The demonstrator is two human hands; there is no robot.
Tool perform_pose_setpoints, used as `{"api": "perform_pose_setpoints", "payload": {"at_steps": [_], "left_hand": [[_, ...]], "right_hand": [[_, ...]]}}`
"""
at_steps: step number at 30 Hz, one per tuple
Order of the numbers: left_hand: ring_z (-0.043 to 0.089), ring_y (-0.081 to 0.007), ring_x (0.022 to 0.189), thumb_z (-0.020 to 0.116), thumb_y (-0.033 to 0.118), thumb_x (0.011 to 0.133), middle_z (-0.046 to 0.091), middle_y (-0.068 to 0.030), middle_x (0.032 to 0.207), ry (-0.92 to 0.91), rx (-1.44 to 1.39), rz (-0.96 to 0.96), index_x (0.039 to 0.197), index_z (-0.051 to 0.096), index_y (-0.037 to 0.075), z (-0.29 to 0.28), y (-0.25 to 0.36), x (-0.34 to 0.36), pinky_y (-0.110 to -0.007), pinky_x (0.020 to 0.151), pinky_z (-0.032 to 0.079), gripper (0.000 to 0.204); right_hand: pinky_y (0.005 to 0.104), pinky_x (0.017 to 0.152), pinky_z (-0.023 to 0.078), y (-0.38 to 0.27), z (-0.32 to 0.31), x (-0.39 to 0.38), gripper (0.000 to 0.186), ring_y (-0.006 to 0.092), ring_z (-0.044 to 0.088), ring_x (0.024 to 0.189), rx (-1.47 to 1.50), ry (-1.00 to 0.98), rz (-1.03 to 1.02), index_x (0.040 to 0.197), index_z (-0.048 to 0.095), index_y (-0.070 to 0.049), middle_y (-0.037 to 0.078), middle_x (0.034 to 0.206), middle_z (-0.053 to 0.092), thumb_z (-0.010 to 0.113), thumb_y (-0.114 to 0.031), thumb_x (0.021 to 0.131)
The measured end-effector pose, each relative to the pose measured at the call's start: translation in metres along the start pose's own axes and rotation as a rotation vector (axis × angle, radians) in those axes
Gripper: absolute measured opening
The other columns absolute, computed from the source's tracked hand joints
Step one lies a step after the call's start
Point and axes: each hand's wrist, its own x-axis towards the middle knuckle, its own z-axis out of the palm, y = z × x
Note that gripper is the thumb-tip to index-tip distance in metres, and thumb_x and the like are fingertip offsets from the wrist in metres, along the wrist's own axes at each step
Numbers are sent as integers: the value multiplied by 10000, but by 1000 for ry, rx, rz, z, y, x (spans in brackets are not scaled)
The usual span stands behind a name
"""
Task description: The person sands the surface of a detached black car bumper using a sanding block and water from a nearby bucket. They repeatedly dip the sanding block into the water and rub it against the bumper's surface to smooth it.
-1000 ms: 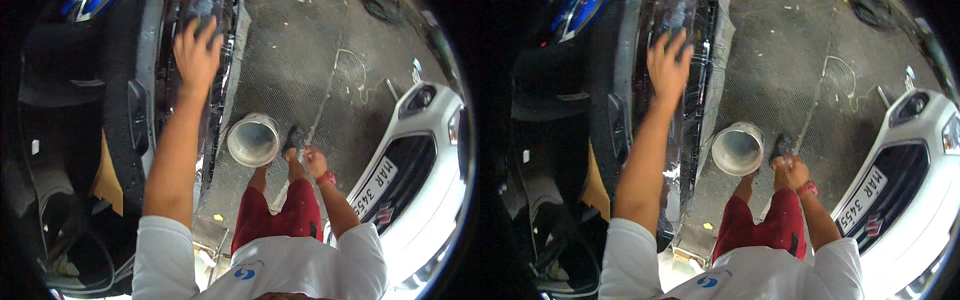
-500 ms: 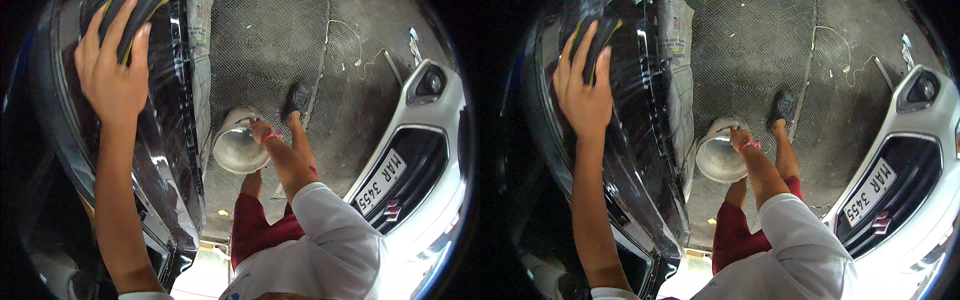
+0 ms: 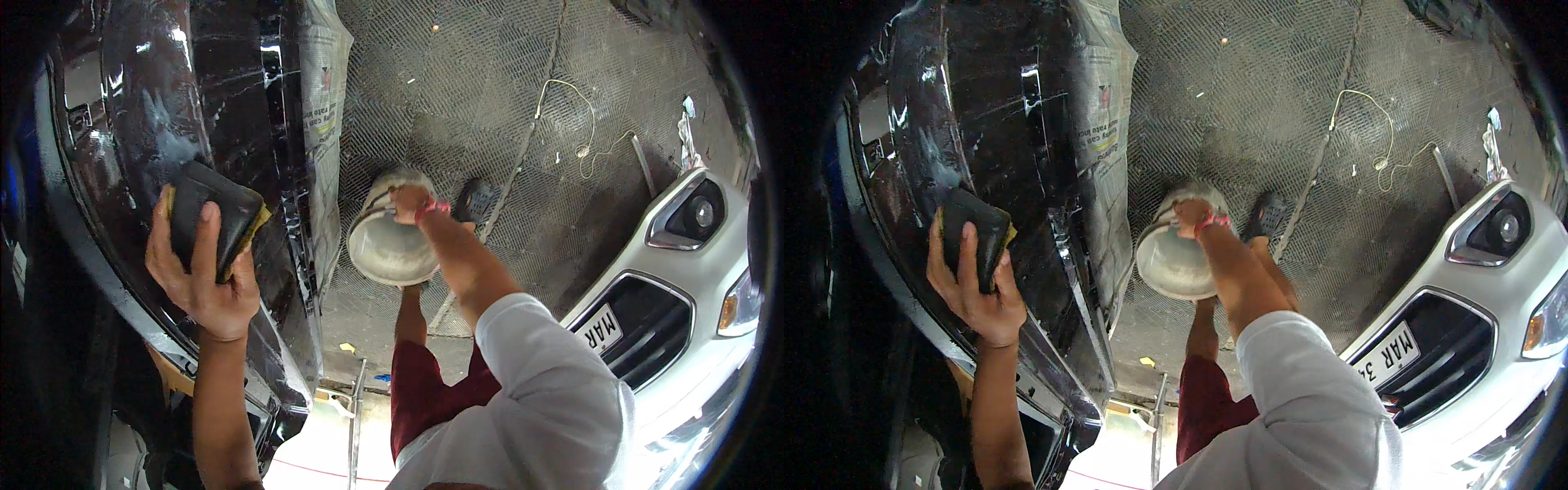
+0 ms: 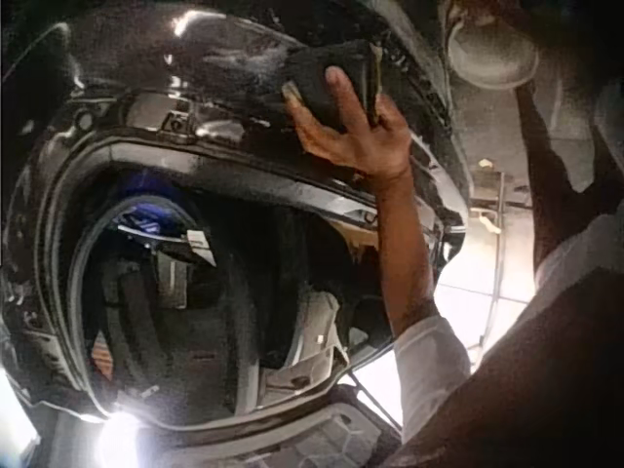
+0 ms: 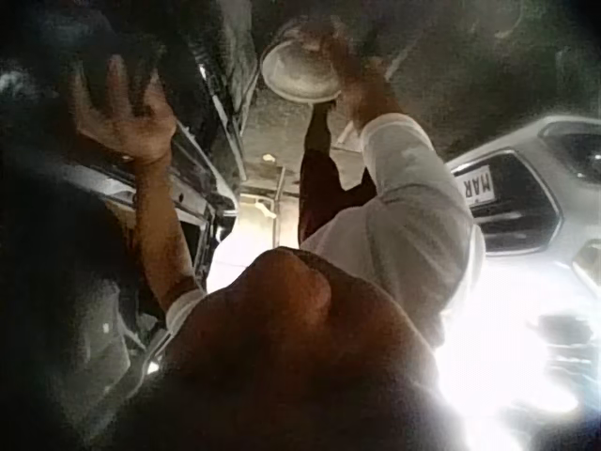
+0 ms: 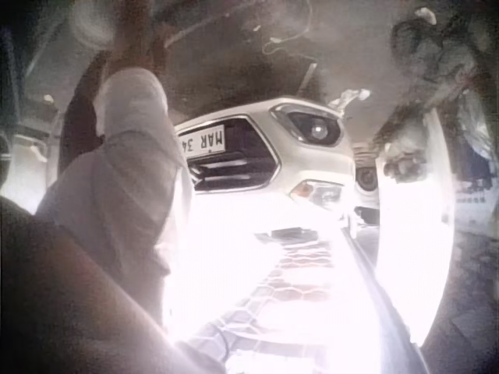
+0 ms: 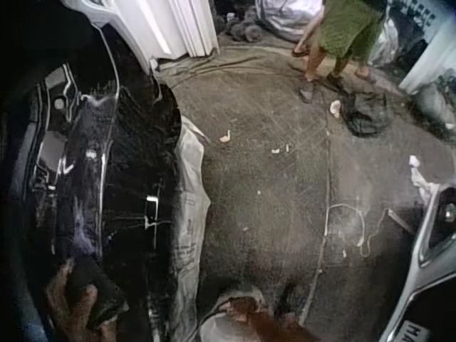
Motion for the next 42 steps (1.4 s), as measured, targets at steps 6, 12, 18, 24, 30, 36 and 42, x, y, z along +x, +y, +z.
{"api": "perform_pose_setpoints", "payload": {"at_steps": [6,12,18,24,30,36,42], "left_hand": [[616,-484,1391,601,469,1154,604,-335,1600,28,-17,-27,1544,711,194,1,-2,-1,-575,1145,467,490],[554,-540,1462,622,410,1160,513,-378,1650,-20,-62,7,1577,659,92,0,-6,-8,-649,1181,439,526],[530,-554,1467,568,449,1182,487,-391,1634,-79,-18,-15,1635,585,148,-19,-5,-20,-672,1174,456,544],[452,-616,1534,577,509,1169,352,-427,1678,-54,-80,6,1703,472,165,-14,-15,-15,-755,1208,449,644],[541,-514,1442,532,572,1168,515,-391,1607,86,-123,-41,1608,584,264,16,-6,-14,-634,1142,464,539],[588,-483,1410,836,327,1017,578,-323,1615,-35,-84,-47,1493,728,136,-17,6,-5,-585,1191,449,524],[611,-419,1384,924,287,906,648,-190,1565,107,-131,-105,1518,750,246,1,10,1,-549,1172,464,638]], "right_hand": [[556,1005,629,65,-121,25,613,398,786,1180,-66,133,69,1376,750,-148,163,1259,821,790,-460,850],[525,1040,612,120,-222,-10,433,389,761,1225,171,492,186,1333,761,-150,170,1238,816,779,-306,930],[540,925,612,36,-129,-20,211,380,779,1030,551,967,-179,1153,796,-129,146,1092,813,745,-267,1003],[529,1044,630,223,42,112,396,419,787,1209,239,443,417,1363,789,-63,195,1344,815,579,-288,1114],[552,952,624,291,20,103,480,418,791,1066,1038,420,735,1177,791,-32,212,1194,808,483,-398,1208],[309,557,438,67,-140,-33,546,152,525,603,2253,122,-146,788,545,-164,-11,699,531,573,-516,1204],[327,577,444,-115,-337,-188,477,166,535,599,1766,557,-497,821,608,-128,25,707,578,576,-404,1209]]}}
